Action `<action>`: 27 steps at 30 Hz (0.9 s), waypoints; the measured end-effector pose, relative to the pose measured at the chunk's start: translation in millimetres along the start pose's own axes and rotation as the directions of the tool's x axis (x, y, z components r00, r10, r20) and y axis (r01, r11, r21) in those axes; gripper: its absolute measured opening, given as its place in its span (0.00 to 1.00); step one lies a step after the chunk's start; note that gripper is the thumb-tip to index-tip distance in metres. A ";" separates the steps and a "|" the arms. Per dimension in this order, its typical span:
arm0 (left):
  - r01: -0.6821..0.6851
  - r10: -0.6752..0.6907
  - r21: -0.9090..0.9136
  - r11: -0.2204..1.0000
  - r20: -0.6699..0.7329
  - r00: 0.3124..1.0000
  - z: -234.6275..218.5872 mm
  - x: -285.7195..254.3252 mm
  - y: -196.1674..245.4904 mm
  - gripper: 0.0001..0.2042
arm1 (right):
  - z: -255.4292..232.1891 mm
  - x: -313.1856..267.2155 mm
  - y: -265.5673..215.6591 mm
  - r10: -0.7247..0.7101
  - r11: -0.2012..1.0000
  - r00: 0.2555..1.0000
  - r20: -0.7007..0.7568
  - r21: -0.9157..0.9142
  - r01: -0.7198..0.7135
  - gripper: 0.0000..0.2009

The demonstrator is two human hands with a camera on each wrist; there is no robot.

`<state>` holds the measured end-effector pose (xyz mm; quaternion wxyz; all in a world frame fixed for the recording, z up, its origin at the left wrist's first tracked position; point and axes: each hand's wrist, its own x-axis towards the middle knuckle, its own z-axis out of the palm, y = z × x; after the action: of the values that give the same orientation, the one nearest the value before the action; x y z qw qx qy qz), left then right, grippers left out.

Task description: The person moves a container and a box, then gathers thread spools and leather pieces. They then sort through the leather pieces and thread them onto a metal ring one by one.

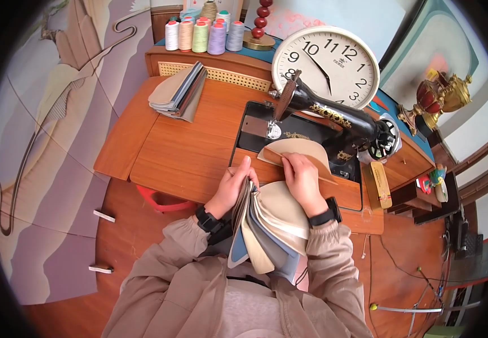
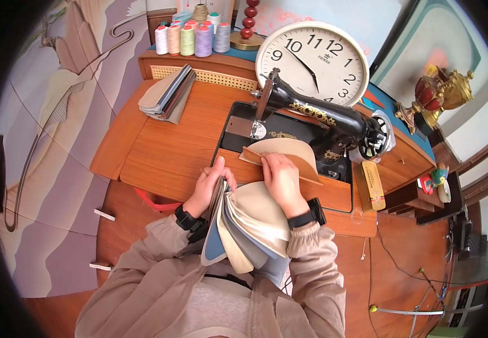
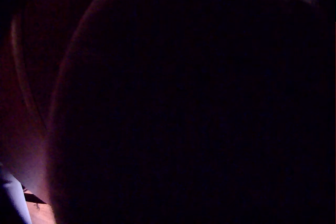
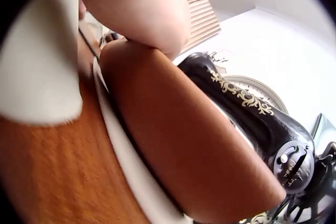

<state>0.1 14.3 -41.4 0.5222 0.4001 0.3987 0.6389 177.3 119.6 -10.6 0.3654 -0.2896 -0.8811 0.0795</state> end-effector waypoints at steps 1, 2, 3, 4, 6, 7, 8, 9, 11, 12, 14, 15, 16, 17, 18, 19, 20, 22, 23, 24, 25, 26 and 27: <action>0.005 -0.005 0.044 0.999 -0.003 1.000 -0.5 0.0 0.6 0.34 | -4.4 -3.8 -11.6 -0.008 1.000 1.000 0.004 0.003 0.008 0.06; 0.028 -0.028 0.031 0.999 -0.020 0.999 0.9 -0.9 2.2 0.34 | -9.5 -10.0 -24.4 0.044 0.993 0.999 -0.009 0.110 -0.043 0.05; 0.028 -0.028 0.029 0.999 -0.021 0.999 -0.1 -0.8 3.2 0.34 | -15.4 -16.3 -37.0 0.101 0.972 0.995 -0.016 0.215 -0.095 0.04; 0.025 -0.023 0.081 0.996 -0.018 1.000 -1.4 -0.1 4.0 0.35 | -22.2 -21.9 -50.7 0.099 0.960 0.995 0.001 0.264 -0.096 0.05; 0.103 -0.099 0.035 0.994 -0.100 0.990 1.4 0.3 -0.1 0.36 | -33.4 -30.2 -68.5 0.052 0.946 0.997 0.052 0.316 -0.066 0.06; 0.107 -0.104 0.035 0.994 -0.094 0.990 0.2 1.0 -3.8 0.36 | -35.4 -32.6 -73.6 0.011 0.945 0.997 0.071 0.325 -0.034 0.08; 0.057 -0.051 0.092 0.994 -0.072 0.996 -2.9 2.9 -6.6 0.36 | -36.1 -35.2 -76.6 -0.008 0.947 0.997 0.080 0.322 -0.018 0.09; 0.006 0.002 0.146 0.989 -0.049 0.999 -3.9 3.9 -7.2 0.36 | -37.4 -37.8 -79.0 -0.028 0.947 0.996 0.089 0.321 -0.002 0.11; -0.005 0.014 0.165 0.986 -0.053 0.999 -3.4 4.5 -6.5 0.36 | -45.6 -38.1 -86.5 -0.079 0.969 0.992 0.097 0.242 0.053 0.13; -0.006 0.014 0.176 0.984 -0.045 0.999 -3.7 4.2 -5.9 0.36 | -48.3 -38.1 -89.1 -0.130 0.980 0.985 0.111 0.164 0.111 0.16; -0.007 0.015 0.187 0.982 -0.040 0.999 -4.1 3.7 -5.1 0.37 | -50.6 -40.2 -89.6 -0.170 0.983 0.976 0.134 0.094 0.158 0.18; -0.016 0.024 0.207 0.978 -0.039 0.999 -4.0 4.1 -4.9 0.37 | -51.7 -40.8 -89.6 -0.204 0.979 0.966 0.158 0.022 0.203 0.20; -0.024 0.034 0.227 0.974 -0.038 0.999 -3.7 4.4 -4.8 0.37 | -52.7 -40.1 -90.2 -0.204 0.979 0.966 0.157 0.021 0.204 0.20; -0.025 0.035 0.228 0.973 -0.037 0.999 -3.3 4.4 -5.0 0.37 | -54.2 -38.4 -91.4 -0.245 0.965 0.954 0.173 -0.052 0.258 0.21; -0.022 0.034 0.230 0.973 -0.049 0.998 -3.2 4.5 -5.4 0.37 | -55.6 -36.4 -93.0 -0.283 0.943 0.939 0.193 -0.124 0.310 0.22; -0.018 0.033 0.232 0.973 -0.060 0.998 -3.0 4.3 -5.9 0.37 | -57.6 -33.4 -96.1 -0.282 0.943 0.940 0.191 -0.124 0.308 0.22; -0.017 0.032 0.234 0.972 -0.058 0.998 -2.1 4.5 -6.8 0.37 | -60.2 -29.5 -100.2 -0.314 0.921 0.927 0.205 -0.170 0.349 0.23; -0.063 0.079 0.162 0.985 -0.094 0.992 -0.1 5.2 -8.4 0.34 | -63.3 -26.9 -103.7 -0.342 0.896 0.914 0.219 -0.216 0.387 0.24; -0.063 0.079 0.163 0.985 -0.093 0.993 0.1 5.0 -7.9 0.34 | -64.1 -26.5 -104.5 -0.349 0.879 0.903 0.249 -0.246 0.408 0.24; -0.059 0.075 0.167 0.984 -0.093 0.993 0.2 4.6 -7.0 0.34 | -64.3 -26.0 -104.8 -0.356 0.860 0.891 0.280 -0.275 0.430 0.24; -0.054 0.071 0.171 0.984 -0.094 0.993 -0.2 4.2 -6.2 0.34 | -63.8 -26.7 -104.5 -0.358 0.860 0.891 0.279 -0.274 0.431 0.24; -0.055 0.072 0.171 0.984 -0.097 0.993 -0.2 4.0 -6.4 0.34 | -62.7 -29.1 -103.4 -0.346 0.873 0.898 0.270 -0.258 0.414 0.24; -0.051 0.065 0.151 0.987 -0.092 0.994 0.4 4.2 -6.9 0.34 | -61.6 -32.1 -101.9 -0.334 0.886 0.906 0.261 -0.242 0.396 0.25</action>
<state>2.3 19.5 -47.3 0.4525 0.4179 0.4579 0.6411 191.8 13.4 50.5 0.2315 -0.1580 -0.9557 -0.0905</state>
